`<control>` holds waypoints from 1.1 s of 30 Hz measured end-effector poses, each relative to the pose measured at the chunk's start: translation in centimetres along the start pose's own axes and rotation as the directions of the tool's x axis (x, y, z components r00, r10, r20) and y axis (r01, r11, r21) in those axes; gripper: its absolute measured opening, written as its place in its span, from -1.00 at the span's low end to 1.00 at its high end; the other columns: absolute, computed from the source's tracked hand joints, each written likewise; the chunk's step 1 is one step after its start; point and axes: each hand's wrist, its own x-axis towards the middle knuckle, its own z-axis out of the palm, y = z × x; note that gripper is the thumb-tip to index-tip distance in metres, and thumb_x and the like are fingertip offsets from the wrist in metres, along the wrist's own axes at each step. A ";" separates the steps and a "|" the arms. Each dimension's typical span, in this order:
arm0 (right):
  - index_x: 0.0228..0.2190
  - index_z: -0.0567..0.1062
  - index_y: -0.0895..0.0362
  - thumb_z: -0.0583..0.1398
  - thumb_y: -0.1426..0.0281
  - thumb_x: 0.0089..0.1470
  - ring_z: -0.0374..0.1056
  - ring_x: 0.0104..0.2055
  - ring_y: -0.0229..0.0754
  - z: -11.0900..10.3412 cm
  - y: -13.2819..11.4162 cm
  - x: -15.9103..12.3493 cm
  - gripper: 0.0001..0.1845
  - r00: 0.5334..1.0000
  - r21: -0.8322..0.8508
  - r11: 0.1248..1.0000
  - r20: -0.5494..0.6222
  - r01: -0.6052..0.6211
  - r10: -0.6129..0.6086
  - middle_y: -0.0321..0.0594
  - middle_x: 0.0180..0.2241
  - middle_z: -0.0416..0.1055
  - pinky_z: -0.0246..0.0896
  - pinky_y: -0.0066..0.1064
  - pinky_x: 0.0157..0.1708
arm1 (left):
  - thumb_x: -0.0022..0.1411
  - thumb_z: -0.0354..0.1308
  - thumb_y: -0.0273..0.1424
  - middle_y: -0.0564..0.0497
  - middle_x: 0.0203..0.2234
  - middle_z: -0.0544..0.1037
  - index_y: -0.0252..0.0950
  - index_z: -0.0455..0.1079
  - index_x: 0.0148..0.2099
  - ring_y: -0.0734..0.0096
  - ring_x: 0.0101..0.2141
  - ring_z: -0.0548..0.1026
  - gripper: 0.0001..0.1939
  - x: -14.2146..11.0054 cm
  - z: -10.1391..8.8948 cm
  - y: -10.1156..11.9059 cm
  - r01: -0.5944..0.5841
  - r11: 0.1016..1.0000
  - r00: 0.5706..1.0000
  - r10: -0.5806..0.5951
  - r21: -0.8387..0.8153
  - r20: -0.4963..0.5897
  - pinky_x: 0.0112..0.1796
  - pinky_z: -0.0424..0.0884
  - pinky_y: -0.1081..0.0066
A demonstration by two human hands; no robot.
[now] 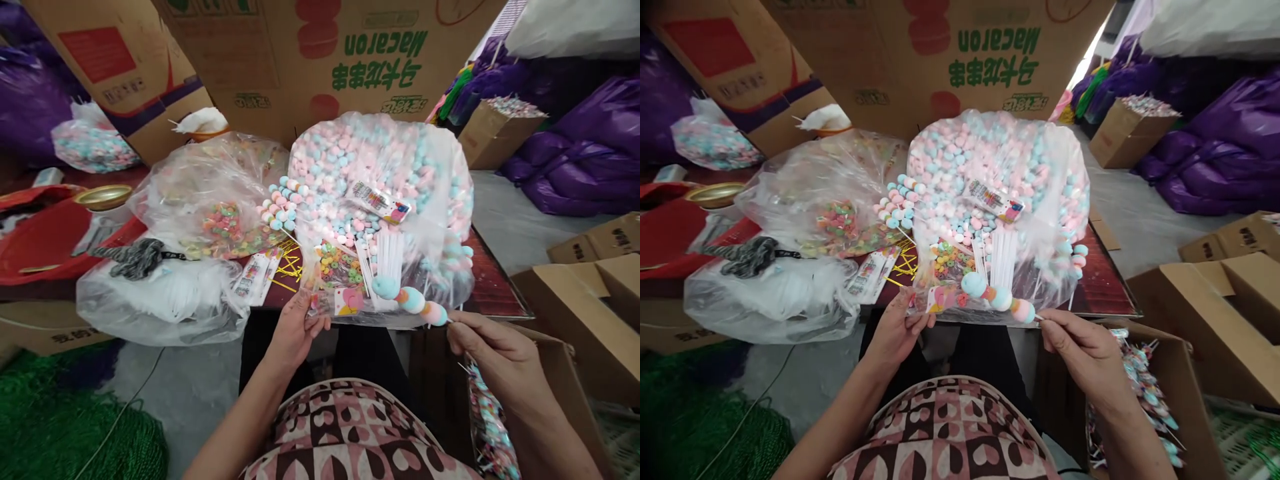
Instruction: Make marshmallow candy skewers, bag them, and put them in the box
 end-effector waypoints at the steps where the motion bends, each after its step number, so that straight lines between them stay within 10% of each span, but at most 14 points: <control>1: -0.35 0.68 0.01 0.33 0.32 -0.01 0.28 -0.63 -0.25 0.2 0.0 0.0 -0.87 1.000 0.001 1.000 0.008 0.004 -0.004 -0.32 -0.66 0.39 0.20 -0.44 -0.62 | 0.08 0.33 -0.06 0.32 -0.78 0.04 -0.28 0.26 -0.41 0.68 -0.76 0.10 -0.57 0.0 -0.1 0.0 -0.003 1.000 1.000 0.003 -0.002 0.004 -0.50 0.35 0.43; 24: -0.36 0.70 0.01 0.37 0.22 -0.07 0.32 -0.60 -0.21 -1.3 1.0 0.3 -0.81 0.986 -0.160 0.986 0.150 -0.042 0.066 -0.23 -0.60 0.47 0.27 -0.41 -0.60 | 0.07 0.29 0.01 0.17 -0.69 0.24 -0.31 0.30 -0.49 0.67 -0.69 0.15 -0.52 0.7 -1.9 1.3 -0.142 0.941 0.990 0.140 0.307 0.029 -0.66 0.05 0.55; 33: -0.38 0.66 -0.01 0.36 0.23 0.01 0.35 -0.54 -0.20 2.3 -0.3 -0.4 -0.87 0.980 0.350 0.916 0.094 -0.196 0.174 -0.22 -0.53 0.53 0.25 -0.37 -0.55 | 0.05 0.30 0.03 0.20 -0.71 0.19 -0.30 0.30 -0.47 0.67 -0.70 0.12 -0.51 0.7 -2.0 0.6 -0.111 0.954 0.994 0.107 0.280 0.027 -0.67 0.03 0.56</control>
